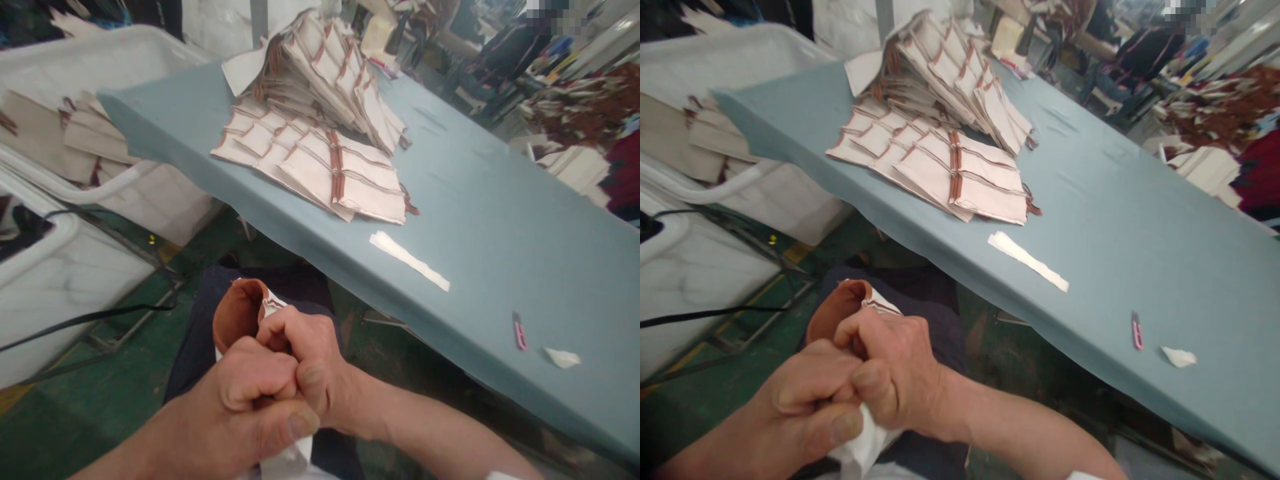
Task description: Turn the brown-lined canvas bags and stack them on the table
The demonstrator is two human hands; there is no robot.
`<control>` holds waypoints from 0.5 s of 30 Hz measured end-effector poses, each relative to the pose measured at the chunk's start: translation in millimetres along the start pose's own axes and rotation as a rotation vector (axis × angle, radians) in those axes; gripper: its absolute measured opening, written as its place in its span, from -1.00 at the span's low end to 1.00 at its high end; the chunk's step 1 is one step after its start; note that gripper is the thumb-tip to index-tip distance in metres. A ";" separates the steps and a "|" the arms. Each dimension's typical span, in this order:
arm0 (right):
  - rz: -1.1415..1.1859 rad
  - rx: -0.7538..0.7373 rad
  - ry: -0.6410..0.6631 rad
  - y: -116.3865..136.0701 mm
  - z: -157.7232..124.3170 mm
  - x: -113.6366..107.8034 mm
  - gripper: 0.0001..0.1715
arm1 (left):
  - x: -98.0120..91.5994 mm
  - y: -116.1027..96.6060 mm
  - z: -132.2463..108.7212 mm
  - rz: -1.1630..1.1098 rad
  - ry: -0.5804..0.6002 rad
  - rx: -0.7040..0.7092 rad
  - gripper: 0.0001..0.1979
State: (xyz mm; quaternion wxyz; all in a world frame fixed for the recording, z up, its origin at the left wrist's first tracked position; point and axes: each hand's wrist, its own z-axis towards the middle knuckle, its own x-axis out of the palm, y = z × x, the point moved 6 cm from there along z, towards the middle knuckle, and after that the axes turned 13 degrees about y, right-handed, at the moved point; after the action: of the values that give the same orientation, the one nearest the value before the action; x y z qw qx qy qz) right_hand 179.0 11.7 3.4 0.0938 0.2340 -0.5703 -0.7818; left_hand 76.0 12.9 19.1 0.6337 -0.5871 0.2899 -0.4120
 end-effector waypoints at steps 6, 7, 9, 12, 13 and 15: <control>-0.039 0.114 -0.013 -20.7 22.0 -16.5 -0.13 | -26.1 -0.8 17.8 0.226 -0.204 -0.119 -0.57; -0.031 0.102 -0.015 -21.0 25.3 -19.7 -0.14 | -29.6 -1.6 18.4 0.242 -0.203 -0.147 -0.57; -0.002 0.064 -0.012 -19.6 29.3 -26.1 -0.19 | -36.5 -2.9 16.6 0.281 -0.177 -0.208 -0.59; 0.018 0.041 0.016 -17.5 29.6 -36.7 -0.26 | -51.8 -3.2 6.7 0.422 -0.169 -0.299 -0.64; 0.006 0.055 0.032 -17.6 28.7 -40.3 -0.27 | -57.0 -2.4 3.0 0.466 -0.167 -0.319 -0.65; -0.025 0.112 0.066 -18.8 26.4 -46.7 -0.32 | -65.4 1.1 -3.2 0.506 -0.149 -0.354 -0.68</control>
State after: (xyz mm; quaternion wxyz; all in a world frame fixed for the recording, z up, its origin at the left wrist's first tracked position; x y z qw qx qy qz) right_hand 209.5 59.6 4.3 0.0897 0.2717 -0.6066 -0.7417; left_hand 41.2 67.7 10.0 0.6235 -0.6259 0.4468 -0.1405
